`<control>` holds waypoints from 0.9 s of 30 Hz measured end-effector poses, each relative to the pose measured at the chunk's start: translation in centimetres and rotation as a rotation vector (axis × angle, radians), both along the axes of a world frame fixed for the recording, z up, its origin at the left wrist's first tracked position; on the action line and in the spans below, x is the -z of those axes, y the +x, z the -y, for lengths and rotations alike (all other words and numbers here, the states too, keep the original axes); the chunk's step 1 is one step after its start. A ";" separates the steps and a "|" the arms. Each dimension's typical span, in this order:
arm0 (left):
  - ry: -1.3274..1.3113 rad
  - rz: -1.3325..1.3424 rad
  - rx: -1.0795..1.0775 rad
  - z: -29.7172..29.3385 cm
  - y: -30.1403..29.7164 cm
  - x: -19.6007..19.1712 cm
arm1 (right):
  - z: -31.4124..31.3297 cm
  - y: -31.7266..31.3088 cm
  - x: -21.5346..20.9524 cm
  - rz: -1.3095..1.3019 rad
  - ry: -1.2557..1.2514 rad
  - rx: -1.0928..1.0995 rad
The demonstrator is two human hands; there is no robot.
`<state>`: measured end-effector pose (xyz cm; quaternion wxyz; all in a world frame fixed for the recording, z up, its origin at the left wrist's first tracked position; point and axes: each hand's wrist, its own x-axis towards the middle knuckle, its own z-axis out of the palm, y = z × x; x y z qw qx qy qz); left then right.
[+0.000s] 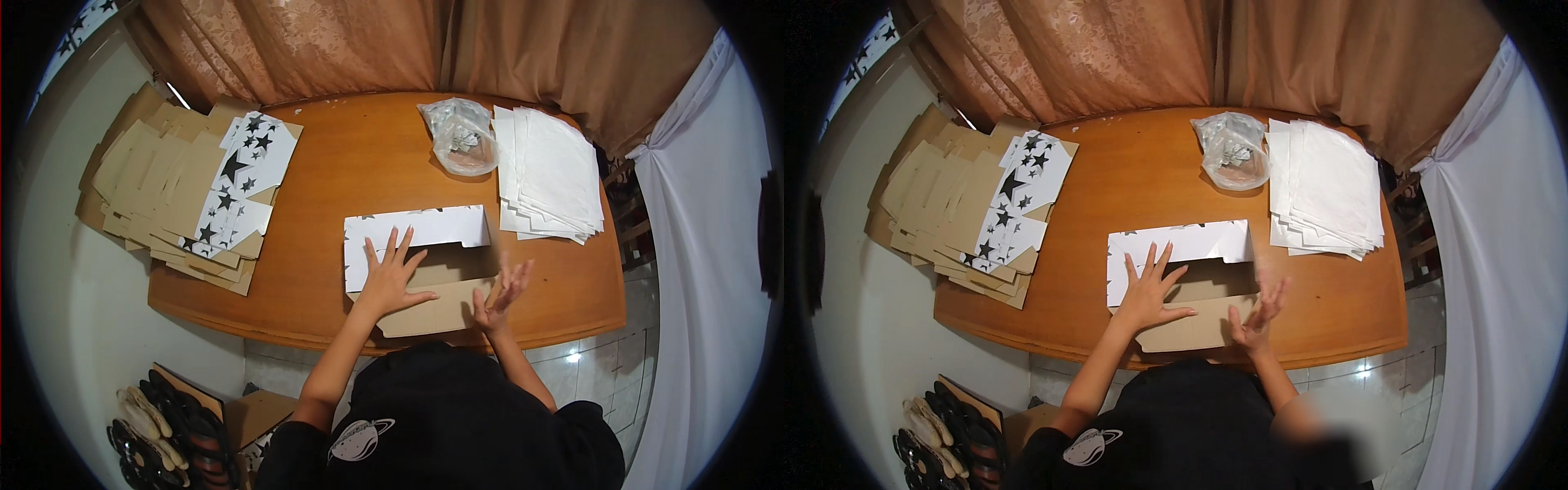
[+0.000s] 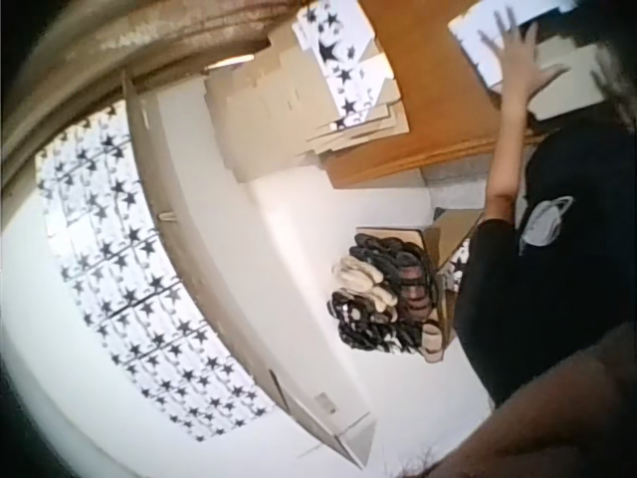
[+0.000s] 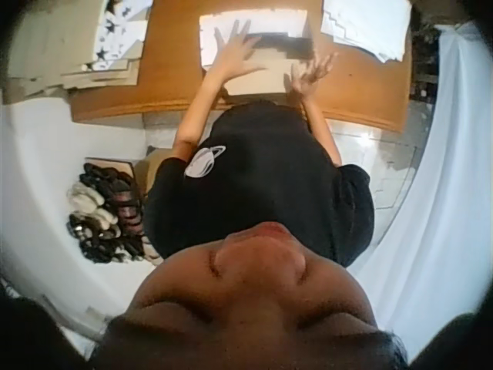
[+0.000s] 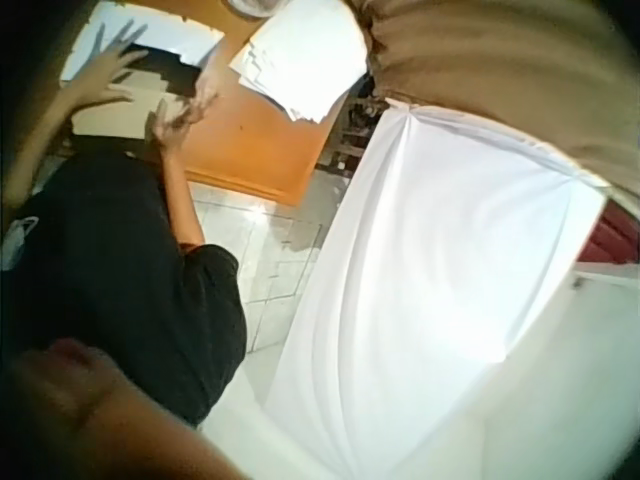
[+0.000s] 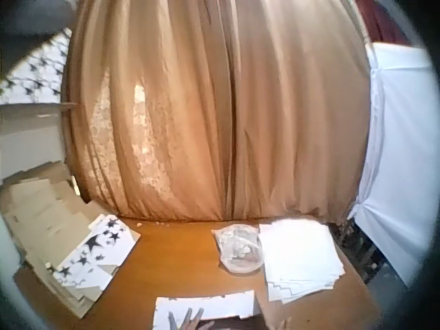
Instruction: The recorder is folding flat cardboard sheets into shoe boxes, placing lining paper and a silica gel packet inside, and then stacking the completed boxes onto a shelf.
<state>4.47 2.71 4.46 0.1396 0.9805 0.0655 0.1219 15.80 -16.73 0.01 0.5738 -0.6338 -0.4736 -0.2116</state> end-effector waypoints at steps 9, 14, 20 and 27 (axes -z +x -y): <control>-0.006 -0.013 -0.036 0.0 1.2 2.1 | -1.3 -2.3 -1.8 -0.025 -0.749 0.141; -0.009 -0.014 -0.054 0.2 1.1 1.6 | -1.6 -2.4 -3.5 -0.068 -0.921 0.180; 0.012 0.016 -0.019 0.3 0.3 0.8 | -1.0 -1.0 -2.9 -0.009 -0.905 0.126; 0.022 0.216 -0.092 -2.2 -6.8 2.3 | 4.0 2.4 -1.3 0.161 -0.833 0.111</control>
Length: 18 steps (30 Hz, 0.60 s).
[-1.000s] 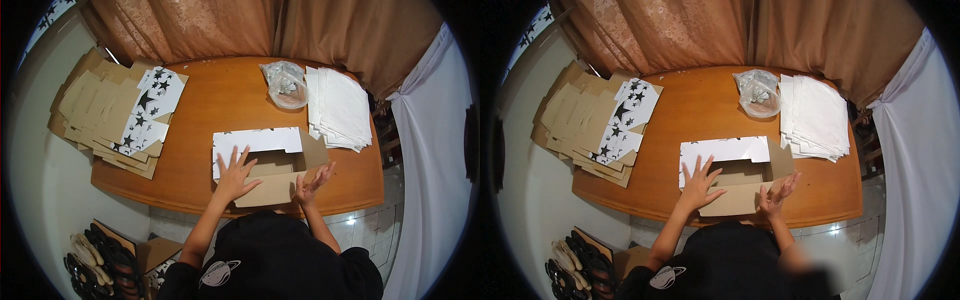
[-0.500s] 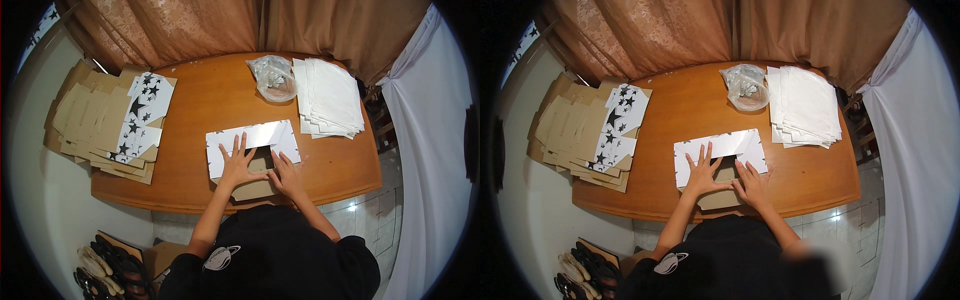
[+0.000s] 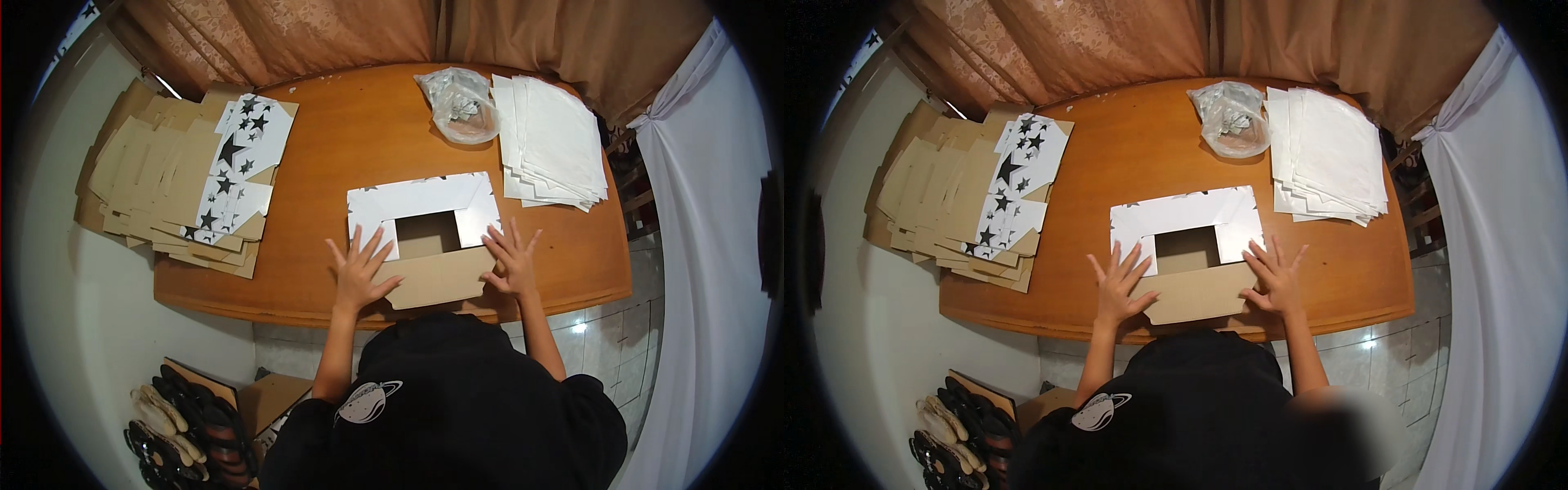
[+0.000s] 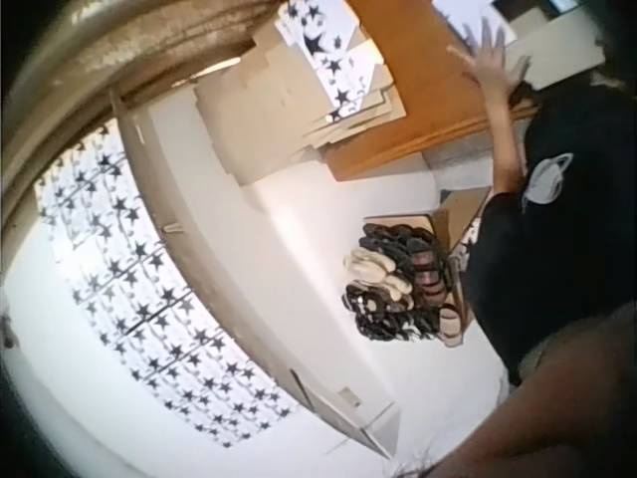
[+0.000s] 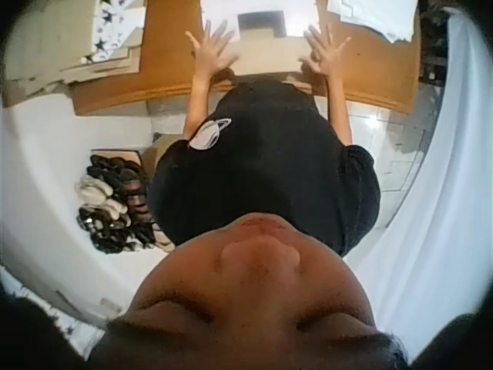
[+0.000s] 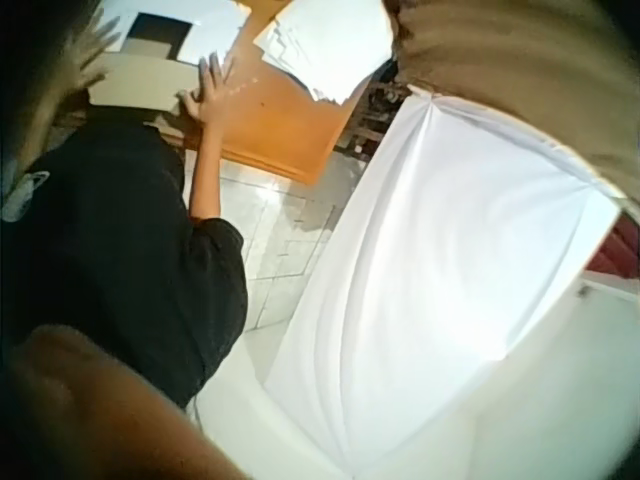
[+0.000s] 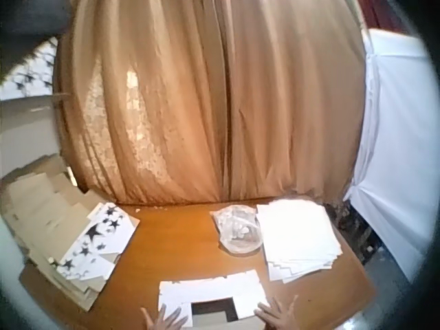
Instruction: The recorder is folding flat cardboard sheets into shoe boxes, placing lining paper and a silica gel packet inside, and then stacking the completed boxes onto a shelf.
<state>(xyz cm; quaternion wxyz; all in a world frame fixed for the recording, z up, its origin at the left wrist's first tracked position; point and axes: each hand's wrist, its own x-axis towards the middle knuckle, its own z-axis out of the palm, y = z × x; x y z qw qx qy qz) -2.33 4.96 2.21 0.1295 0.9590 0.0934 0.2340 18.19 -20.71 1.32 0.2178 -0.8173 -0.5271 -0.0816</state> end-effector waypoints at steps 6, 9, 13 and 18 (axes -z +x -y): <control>-0.127 0.036 -0.040 -1.1 -3.8 2.1 | 0.8 0.6 1.9 -0.048 0.139 -0.047; -0.038 0.145 -0.083 -1.0 -3.0 3.0 | 0.7 0.8 2.3 -0.023 0.189 -0.045; -0.094 0.250 -0.172 -0.5 -1.8 4.2 | -0.8 0.7 2.5 -0.198 0.312 0.085; -0.516 0.382 -0.548 2.3 2.0 1.9 | -5.0 -0.2 1.9 -0.369 0.385 0.432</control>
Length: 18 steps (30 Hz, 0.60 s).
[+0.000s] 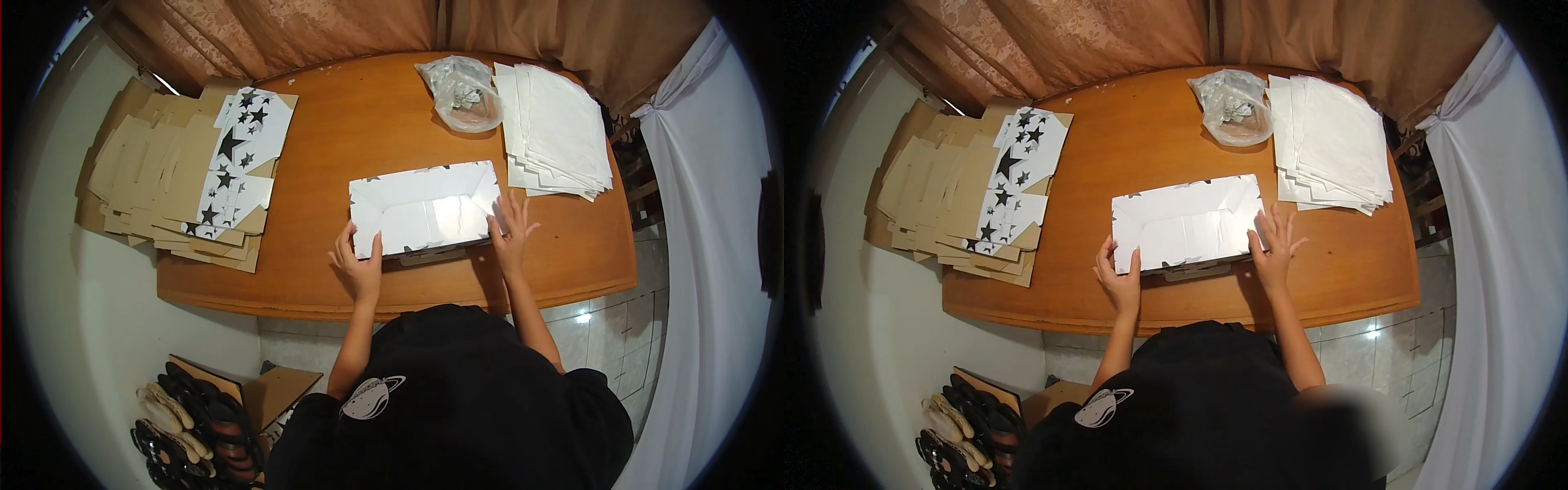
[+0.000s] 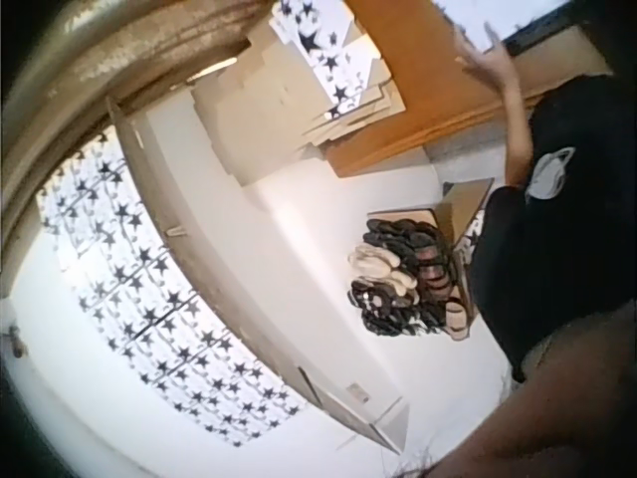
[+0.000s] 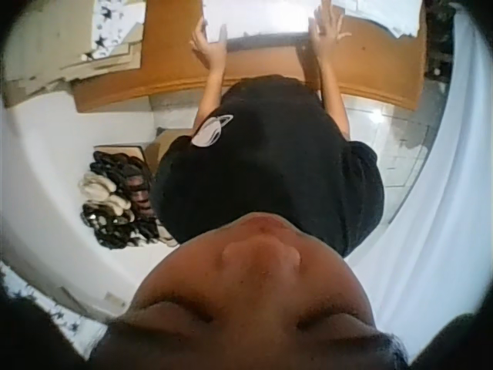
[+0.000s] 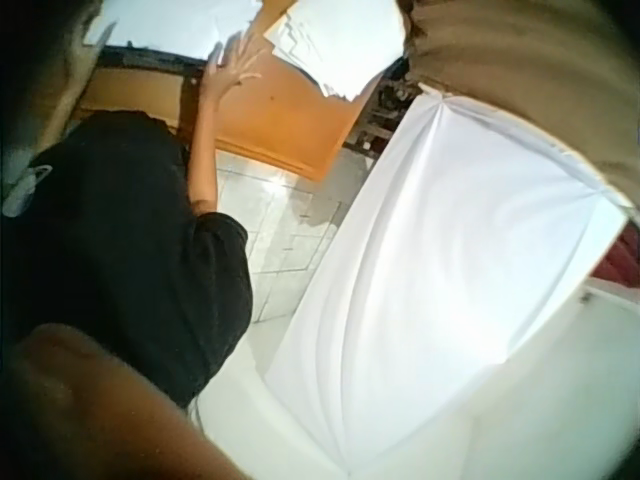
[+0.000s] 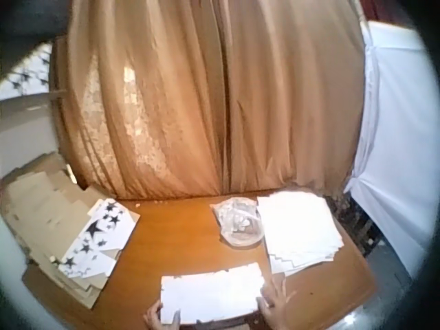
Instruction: The recorder is folding flat cardboard sheets into shoe boxes, placing lining paper and a silica gel packet inside, and then stacking the completed boxes onto a shelf.
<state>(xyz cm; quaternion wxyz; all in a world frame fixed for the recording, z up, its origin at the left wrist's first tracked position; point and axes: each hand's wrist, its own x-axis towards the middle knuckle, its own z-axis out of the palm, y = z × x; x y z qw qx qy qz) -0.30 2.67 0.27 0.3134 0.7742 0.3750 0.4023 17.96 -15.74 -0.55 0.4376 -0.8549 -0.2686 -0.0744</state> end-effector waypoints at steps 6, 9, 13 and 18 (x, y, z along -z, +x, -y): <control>-0.009 0.238 0.054 -0.7 0.8 0.3 | -0.6 -0.1 -0.5 -0.108 0.019 0.066; -0.174 0.256 0.102 -1.2 0.6 1.8 | -1.1 -0.2 -0.2 -0.217 0.113 0.033; -0.269 0.285 0.171 -1.4 0.6 2.1 | -1.0 0.0 -0.2 -0.228 0.138 -0.004; -0.188 0.251 0.151 -1.5 0.7 2.1 | -1.1 0.2 0.1 -0.185 0.155 -0.039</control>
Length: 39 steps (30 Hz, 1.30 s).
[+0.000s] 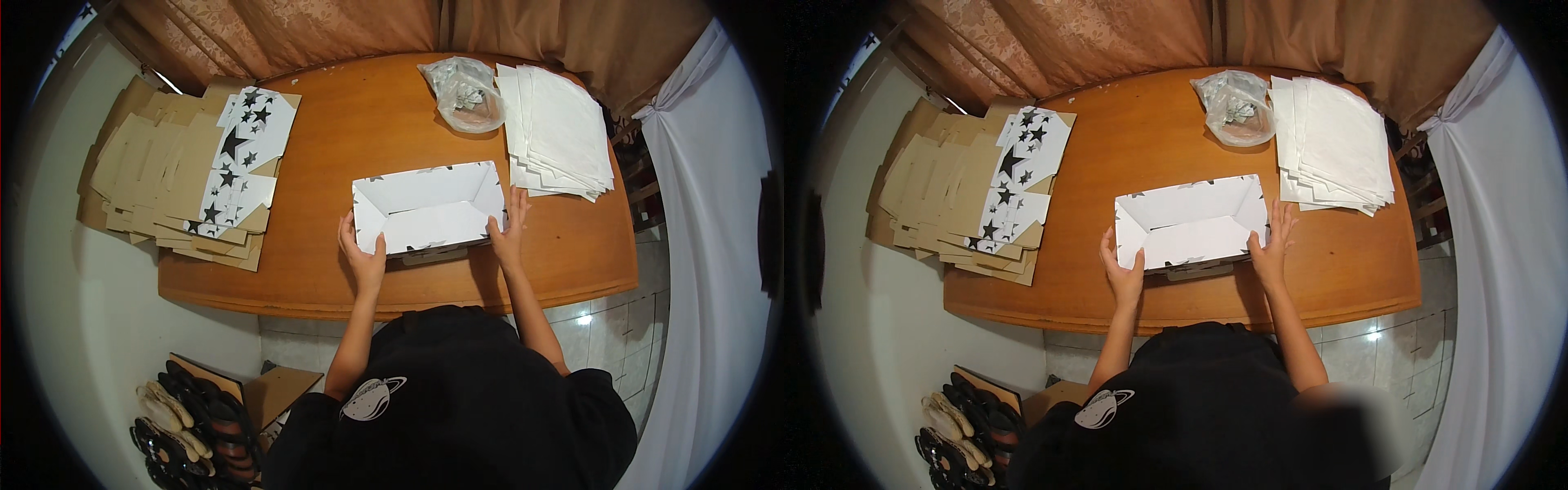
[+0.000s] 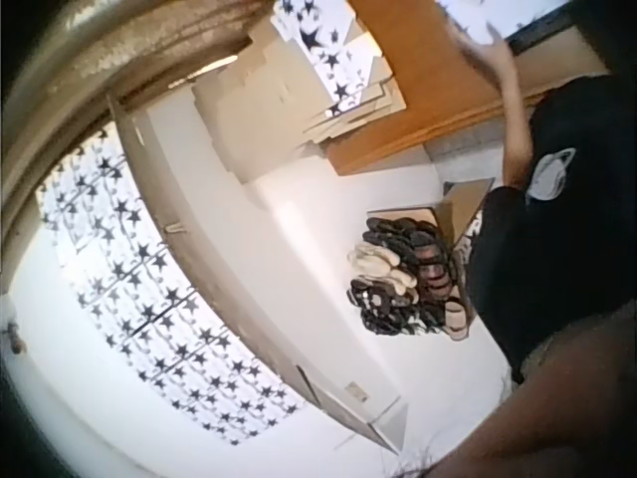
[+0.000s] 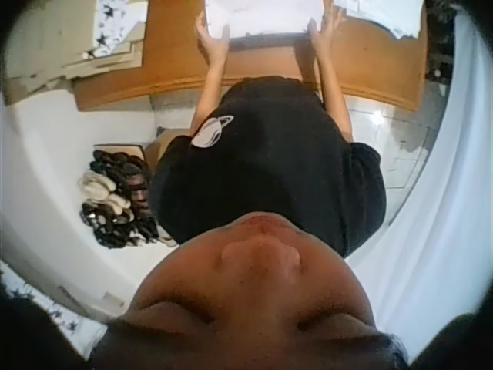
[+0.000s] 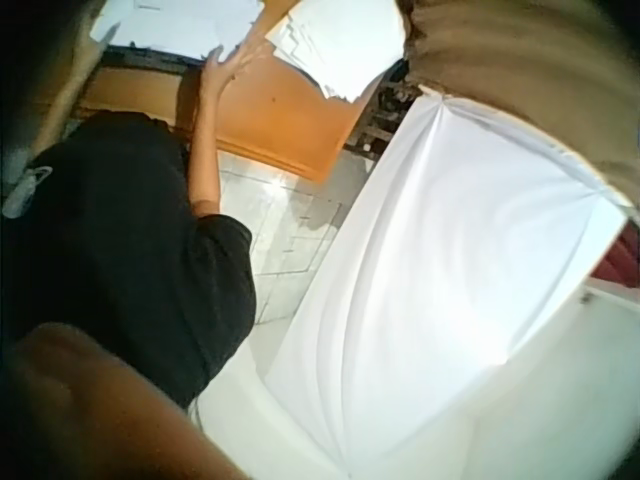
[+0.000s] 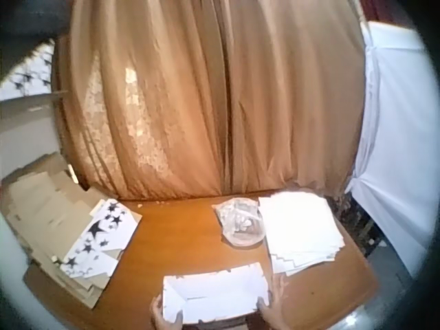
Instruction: The recorder is folding flat cardboard sheets into shoe boxes, placing lining paper and a silica gel packet inside, and then stacking the completed boxes onto a shelf.
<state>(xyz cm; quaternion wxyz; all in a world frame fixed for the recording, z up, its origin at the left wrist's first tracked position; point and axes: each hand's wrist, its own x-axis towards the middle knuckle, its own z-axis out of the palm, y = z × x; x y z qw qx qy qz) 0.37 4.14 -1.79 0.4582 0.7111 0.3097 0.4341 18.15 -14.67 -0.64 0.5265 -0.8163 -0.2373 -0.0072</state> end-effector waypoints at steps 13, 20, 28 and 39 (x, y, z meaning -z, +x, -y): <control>0.283 -0.605 -0.077 0.8 -0.4 -4.2 | 0.6 -0.8 -0.1 0.069 -0.152 0.055; 0.539 -1.051 0.096 -0.7 3.3 -3.5 | 0.7 -1.0 0.6 0.076 -0.194 0.058; 0.257 -0.391 1.229 4.6 10.2 -4.9 | 1.4 -0.6 0.0 -0.071 -0.053 -0.019; 0.710 -0.602 0.937 1.1 16.8 -5.5 | 3.3 -0.7 -1.5 0.403 -0.627 0.000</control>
